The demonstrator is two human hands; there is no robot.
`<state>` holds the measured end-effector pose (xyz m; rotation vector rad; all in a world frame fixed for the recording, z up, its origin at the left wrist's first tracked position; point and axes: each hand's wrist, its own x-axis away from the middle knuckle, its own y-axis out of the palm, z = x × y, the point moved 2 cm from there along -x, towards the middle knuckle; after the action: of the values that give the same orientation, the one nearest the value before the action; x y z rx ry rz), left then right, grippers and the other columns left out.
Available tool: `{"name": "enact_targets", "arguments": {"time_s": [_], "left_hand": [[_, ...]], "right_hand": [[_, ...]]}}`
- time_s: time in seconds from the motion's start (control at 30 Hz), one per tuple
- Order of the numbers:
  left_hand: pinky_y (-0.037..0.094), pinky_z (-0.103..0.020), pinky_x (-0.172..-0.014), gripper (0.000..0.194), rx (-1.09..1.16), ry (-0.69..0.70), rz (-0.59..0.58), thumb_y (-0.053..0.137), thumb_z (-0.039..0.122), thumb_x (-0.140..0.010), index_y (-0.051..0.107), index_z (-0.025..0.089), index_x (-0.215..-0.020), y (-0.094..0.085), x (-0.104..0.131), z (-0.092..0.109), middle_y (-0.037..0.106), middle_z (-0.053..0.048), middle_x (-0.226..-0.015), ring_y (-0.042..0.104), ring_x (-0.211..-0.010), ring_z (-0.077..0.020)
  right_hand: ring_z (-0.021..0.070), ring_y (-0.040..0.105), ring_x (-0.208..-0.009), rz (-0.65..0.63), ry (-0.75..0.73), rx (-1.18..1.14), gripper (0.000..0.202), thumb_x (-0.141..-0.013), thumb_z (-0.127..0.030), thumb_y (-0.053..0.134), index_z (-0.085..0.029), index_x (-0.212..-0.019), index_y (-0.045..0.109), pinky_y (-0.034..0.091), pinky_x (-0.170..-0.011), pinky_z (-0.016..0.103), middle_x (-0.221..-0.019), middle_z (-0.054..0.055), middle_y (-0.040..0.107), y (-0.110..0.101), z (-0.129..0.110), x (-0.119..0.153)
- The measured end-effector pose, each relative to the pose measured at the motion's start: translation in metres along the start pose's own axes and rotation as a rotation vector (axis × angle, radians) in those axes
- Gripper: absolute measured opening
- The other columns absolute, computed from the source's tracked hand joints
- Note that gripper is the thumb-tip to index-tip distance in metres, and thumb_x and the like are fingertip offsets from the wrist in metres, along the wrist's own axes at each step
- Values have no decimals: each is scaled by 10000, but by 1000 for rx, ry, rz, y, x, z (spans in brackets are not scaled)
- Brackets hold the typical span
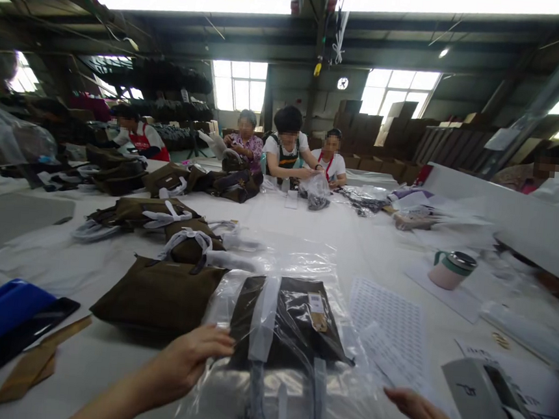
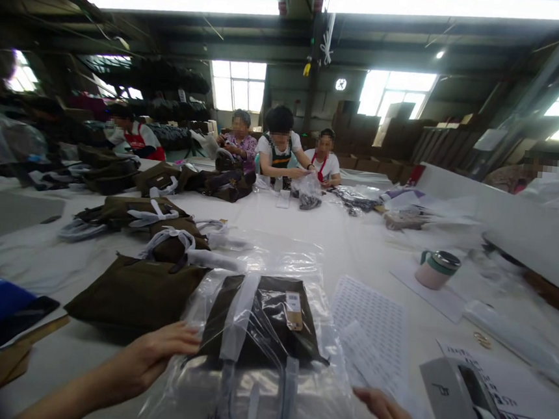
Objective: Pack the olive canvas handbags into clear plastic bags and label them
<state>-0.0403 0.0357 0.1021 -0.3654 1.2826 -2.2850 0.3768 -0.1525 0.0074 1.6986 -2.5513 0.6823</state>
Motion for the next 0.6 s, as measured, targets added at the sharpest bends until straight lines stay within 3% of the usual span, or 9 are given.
{"name": "enact_targets", "arguments": {"time_s": [0.07, 0.13, 0.2, 0.27, 0.33, 0.43, 0.53, 0.6], "left_hand": [[282, -443, -1086, 399, -160, -31, 154, 352, 203, -908, 480, 254, -1282, -4, -40, 19, 526, -44, -1312, 425, -1251, -185], [271, -486, -1079, 448, -299, -51, 267, 336, 284, -927, 358, 202, -1367, 8, -80, 31, 442, -90, -1382, 358, -1297, -222], [255, -532, -1066, 481, -420, -72, 319, 326, 325, -930, 311, 181, -1388, 30, -113, 28, 371, -103, -1427, 286, -1334, -262], [250, -565, -1044, 479, -514, -112, 325, 335, 322, -924, 321, 190, -1384, 57, -136, 11, 335, -90, -1446, 249, -1346, -292], [282, -555, -1013, 487, -577, -158, 325, 381, 282, -897, 340, 197, -1375, 83, -149, -17, 354, -85, -1435, 284, -1327, -304], [266, -520, -1003, 554, -661, -126, 411, 450, 286, -854, 313, 225, -1387, 112, -154, -57, 355, -71, -1435, 328, -1296, -313], [210, -449, -1027, 607, -732, -16, 527, 479, 386, -839, 287, 249, -1398, 126, -150, -77, 411, -58, -1406, 363, -1266, -287], [179, -409, -1037, 630, -763, 30, 593, 478, 424, -835, 274, 248, -1405, 127, -149, -81, 453, -50, -1379, 367, -1258, -268]], "right_hand": [[275, 431, -1227, 11, -163, 148, 499, -765, -565, 527, -241, -1137, 606, 288, -1070, 453, -1267, 71, 544, 16, -34, -20], [248, 328, -1301, 35, -389, 372, 537, -815, -484, 491, -222, -1284, 481, 236, -1098, 451, -1391, 68, 410, 46, -72, -41], [238, 226, -1347, 76, -555, 545, 547, -842, -403, 457, -182, -1340, 412, 218, -1106, 450, -1446, 80, 314, 83, -101, -63], [255, 165, -1362, 108, -632, 685, 568, -844, -373, 462, -179, -1370, 368, 212, -1102, 476, -1469, 83, 259, 117, -111, -85], [292, 184, -1352, 118, -671, 798, 586, -841, -399, 483, -236, -1385, 339, 232, -1077, 523, -1474, 73, 237, 144, -100, -109], [366, 326, -1281, 113, -744, 908, 594, -800, -502, 526, -321, -1349, 389, 311, -994, 577, -1421, 83, 338, 172, -57, -141], [387, 401, -1228, 279, -818, 933, 642, -723, -603, 574, -374, -1307, 437, 295, -978, 569, -1361, 69, 436, 187, -17, -160], [377, 439, -1198, 425, -872, 942, 654, -690, -641, 583, -385, -1281, 470, 258, -989, 543, -1323, 61, 490, 192, -5, -166]]}}
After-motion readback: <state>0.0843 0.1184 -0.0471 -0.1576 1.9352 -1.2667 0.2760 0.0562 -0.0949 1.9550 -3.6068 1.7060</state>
